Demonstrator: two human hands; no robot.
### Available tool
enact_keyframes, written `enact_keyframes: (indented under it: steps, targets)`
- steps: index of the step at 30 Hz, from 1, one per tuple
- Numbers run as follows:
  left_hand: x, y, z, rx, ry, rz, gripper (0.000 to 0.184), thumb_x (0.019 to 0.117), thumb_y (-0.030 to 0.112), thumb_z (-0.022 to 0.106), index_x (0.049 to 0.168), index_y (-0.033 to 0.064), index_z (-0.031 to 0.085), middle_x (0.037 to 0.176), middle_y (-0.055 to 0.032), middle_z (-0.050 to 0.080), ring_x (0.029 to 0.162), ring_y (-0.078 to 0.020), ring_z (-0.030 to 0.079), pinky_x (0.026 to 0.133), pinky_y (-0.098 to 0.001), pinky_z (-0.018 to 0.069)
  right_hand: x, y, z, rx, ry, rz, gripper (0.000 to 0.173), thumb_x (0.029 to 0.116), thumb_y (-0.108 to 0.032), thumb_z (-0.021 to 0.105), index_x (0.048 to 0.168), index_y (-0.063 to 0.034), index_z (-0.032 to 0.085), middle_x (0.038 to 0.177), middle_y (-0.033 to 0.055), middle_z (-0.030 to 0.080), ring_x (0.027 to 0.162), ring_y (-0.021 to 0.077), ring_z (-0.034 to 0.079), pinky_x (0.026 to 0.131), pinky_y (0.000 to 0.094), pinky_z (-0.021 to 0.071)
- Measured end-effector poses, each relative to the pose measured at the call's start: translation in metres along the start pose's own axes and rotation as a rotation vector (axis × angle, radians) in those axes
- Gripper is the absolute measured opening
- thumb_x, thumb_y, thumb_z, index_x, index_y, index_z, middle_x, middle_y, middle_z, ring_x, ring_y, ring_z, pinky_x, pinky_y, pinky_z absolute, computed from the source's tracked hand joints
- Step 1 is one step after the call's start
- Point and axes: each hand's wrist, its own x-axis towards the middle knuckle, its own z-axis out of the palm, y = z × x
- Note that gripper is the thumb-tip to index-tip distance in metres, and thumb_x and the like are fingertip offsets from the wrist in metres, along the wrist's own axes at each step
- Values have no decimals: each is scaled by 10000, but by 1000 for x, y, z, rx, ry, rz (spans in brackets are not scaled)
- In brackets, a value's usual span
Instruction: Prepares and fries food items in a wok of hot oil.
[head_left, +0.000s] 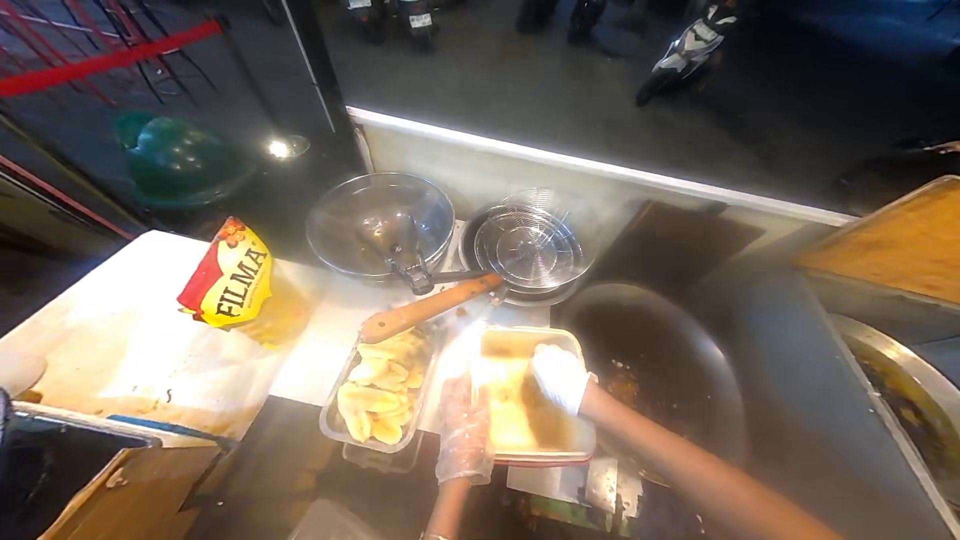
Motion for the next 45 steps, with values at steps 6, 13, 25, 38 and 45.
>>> enact_keyframes:
  steps: [6, 13, 25, 38, 45]
  targets:
    - [-1, -2, 2, -4, -12, 4, 547, 988, 297, 637, 1497, 128, 532, 1380, -182, 598, 1282, -316, 571, 1098, -480, 451, -13, -31, 31, 126, -114, -130, 463, 944, -22, 637, 1389, 64, 544, 1404, 318, 543, 1321, 499, 511, 1051, 668, 422]
    - [0, -1, 0, -9, -4, 10, 536, 979, 281, 643, 1477, 106, 549, 1376, -192, 598, 1283, -318, 569, 1097, -476, 451, 9, -20, 51, 81, -121, -124, 397, 974, -62, 599, 1355, 50, 575, 1360, 295, 583, 1296, 483, 541, 1060, 676, 423]
    - [2, -5, 4, -47, 21, -1, 517, 979, 294, 655, 1447, 90, 577, 1352, -171, 620, 1257, -290, 591, 1084, -455, 471, 16, 12, 2, 411, -10, -286, 372, 1062, -297, 502, 1343, -100, 647, 1265, 172, 685, 1202, 318, 646, 1040, 551, 493]
    - [5, -9, 9, -56, 67, 39, 513, 958, 273, 675, 1431, 91, 596, 1274, -172, 655, 1176, -289, 625, 1032, -456, 497, 47, -25, 32, 123, 174, -252, 310, 977, -17, 546, 1269, -5, 648, 1324, 228, 614, 1236, 416, 602, 987, 590, 530]
    - [2, -6, 6, -72, 58, 57, 543, 967, 265, 680, 1468, 95, 560, 1279, -177, 656, 1189, -304, 622, 1048, -478, 484, 55, -50, 23, -45, -80, -245, 241, 908, -12, 679, 1134, 71, 688, 1234, 295, 644, 1191, 486, 604, 967, 674, 494]
